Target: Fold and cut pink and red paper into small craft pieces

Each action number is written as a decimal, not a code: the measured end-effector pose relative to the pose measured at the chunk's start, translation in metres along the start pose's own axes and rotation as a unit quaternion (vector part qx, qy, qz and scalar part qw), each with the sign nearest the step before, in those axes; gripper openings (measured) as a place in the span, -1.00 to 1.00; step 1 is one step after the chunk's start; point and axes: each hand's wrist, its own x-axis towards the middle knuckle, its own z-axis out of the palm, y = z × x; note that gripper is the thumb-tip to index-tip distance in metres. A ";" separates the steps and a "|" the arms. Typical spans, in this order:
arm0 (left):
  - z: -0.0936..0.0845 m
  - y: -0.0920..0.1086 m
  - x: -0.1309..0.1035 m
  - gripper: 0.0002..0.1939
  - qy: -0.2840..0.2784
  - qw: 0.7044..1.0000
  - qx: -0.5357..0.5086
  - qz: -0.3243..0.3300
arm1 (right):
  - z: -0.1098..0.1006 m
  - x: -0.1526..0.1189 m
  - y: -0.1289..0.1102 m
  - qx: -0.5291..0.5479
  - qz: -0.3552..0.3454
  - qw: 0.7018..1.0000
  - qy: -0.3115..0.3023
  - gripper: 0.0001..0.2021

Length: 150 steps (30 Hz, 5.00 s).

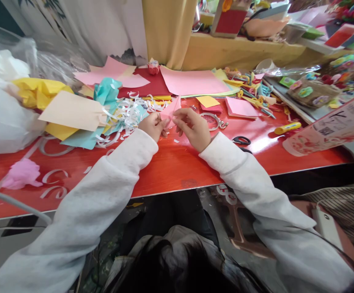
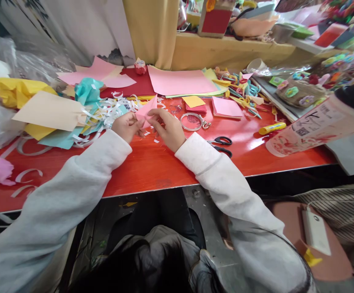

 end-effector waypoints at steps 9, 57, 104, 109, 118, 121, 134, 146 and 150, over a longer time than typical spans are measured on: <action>0.002 0.006 -0.001 -0.85 -0.007 0.999 -0.049 0.015 | 0.000 0.000 -0.003 -0.044 0.010 0.997 0.057 -0.85; -0.011 0.012 0.001 -0.77 0.016 1.000 0.017 0.019 | -0.003 0.004 -0.016 0.232 0.227 0.942 -0.085 -0.67; -0.012 0.019 -0.002 -0.81 0.019 1.000 -0.010 -0.012 | -0.003 0.002 -0.013 0.220 0.222 0.942 -0.122 -0.67; -0.012 0.019 -0.003 -0.79 0.025 1.000 -0.001 -0.012 | -0.001 0.001 -0.011 0.224 0.208 0.945 -0.115 -0.70; -0.013 0.018 -0.002 -0.78 0.027 1.000 -0.010 -0.011 | -0.002 0.001 -0.014 0.227 0.198 0.942 -0.150 -0.74; -0.013 0.018 -0.001 -0.78 0.022 0.999 -0.029 -0.018 | -0.002 0.001 -0.013 0.223 0.213 0.939 -0.152 -0.73; -0.013 0.016 0.000 -0.76 -0.015 0.999 -0.048 -0.019 | -0.004 0.002 -0.015 0.220 0.204 0.951 -0.078 -0.67; -0.009 0.000 0.007 -0.73 -0.090 0.980 -0.169 -0.055 | -0.003 0.003 -0.010 0.225 0.218 0.946 -0.088 -0.69; -0.010 0.006 0.006 -0.76 -0.067 0.983 -0.158 -0.061 | -0.008 0.004 -0.012 0.216 0.255 0.928 -0.164 -0.69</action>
